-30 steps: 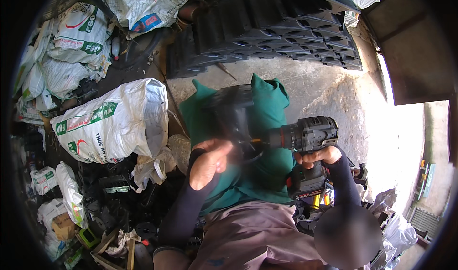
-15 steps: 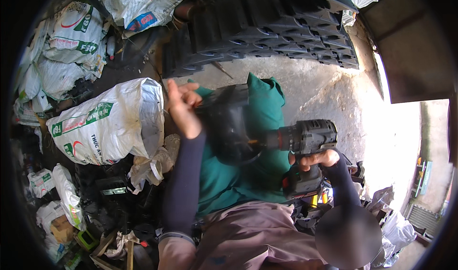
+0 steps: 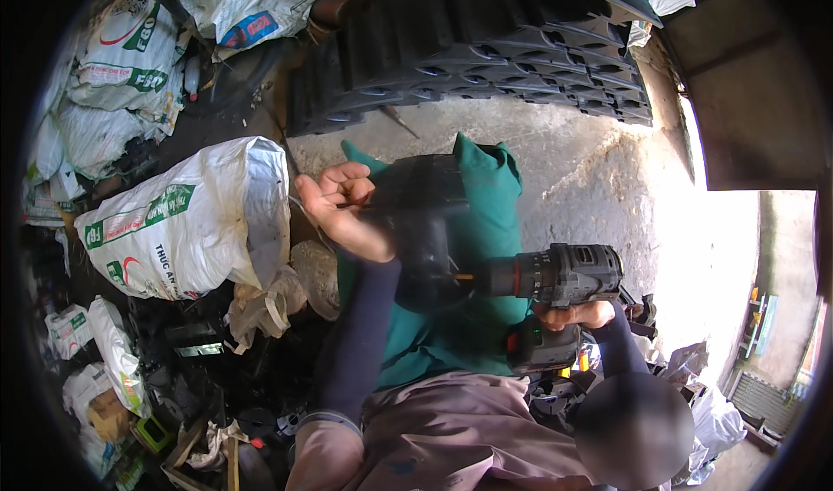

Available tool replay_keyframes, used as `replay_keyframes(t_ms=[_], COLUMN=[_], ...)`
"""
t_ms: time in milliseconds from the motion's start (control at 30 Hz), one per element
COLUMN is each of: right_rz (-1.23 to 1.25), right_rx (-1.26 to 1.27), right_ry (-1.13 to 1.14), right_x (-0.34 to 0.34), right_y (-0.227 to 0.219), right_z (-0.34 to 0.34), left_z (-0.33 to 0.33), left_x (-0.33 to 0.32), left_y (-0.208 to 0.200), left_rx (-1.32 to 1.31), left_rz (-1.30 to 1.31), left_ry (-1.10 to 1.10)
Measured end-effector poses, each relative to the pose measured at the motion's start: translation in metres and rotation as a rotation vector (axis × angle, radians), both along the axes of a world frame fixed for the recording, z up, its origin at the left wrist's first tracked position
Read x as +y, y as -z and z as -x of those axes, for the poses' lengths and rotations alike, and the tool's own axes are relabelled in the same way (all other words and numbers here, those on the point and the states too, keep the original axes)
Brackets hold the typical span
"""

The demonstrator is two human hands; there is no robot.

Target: The person sits on the floor and assembles a black plastic part. They apply a substance from a small container, insert screws by hand, and use a cordless drill to fasten them. The person handles the part repeatedly, turning it over and adjusting components.

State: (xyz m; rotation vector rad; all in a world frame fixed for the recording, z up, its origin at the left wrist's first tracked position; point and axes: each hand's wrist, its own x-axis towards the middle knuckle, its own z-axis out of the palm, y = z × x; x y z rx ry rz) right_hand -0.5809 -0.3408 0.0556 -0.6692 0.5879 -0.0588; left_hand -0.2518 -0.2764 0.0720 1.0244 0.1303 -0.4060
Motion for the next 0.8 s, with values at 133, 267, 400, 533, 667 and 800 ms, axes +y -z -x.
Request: replay_keyframes(t_ms=[133, 267, 400, 533, 667, 800], right_rz=[0.279, 0.332, 0.324, 0.32, 0.375, 0.315], right_rx=[0.173, 0.156, 0.104, 0.111, 0.101, 0.033], right_ry=[-0.163, -0.128, -0.064, -0.051, -0.113, -0.106], right_x=[-0.005, -0.004, -0.004, -0.013, -0.013, -0.01], right_y=[-0.033, -0.05, -0.047, -0.045, -0.044, -0.043], right_z=[-0.016, -0.025, -0.02, -0.02, -0.024, -0.018], left_z=[-0.003, -0.037, -0.052, -0.035, -0.01, 0.001], left_x=[0.002, 0.022, 0.078, 0.114, 0.122, 0.118], left_y=[0.004, 0.009, 0.023, 0.032, 0.021, 0.002], left_rx=[-0.097, 0.159, 0.426, 0.448, 0.401, 0.435], left_rz=[-0.081, -0.149, 0.042, 0.199, 0.229, 0.246], left_ry=[0.053, 0.316, 0.395, 0.558, 0.685, 0.789])
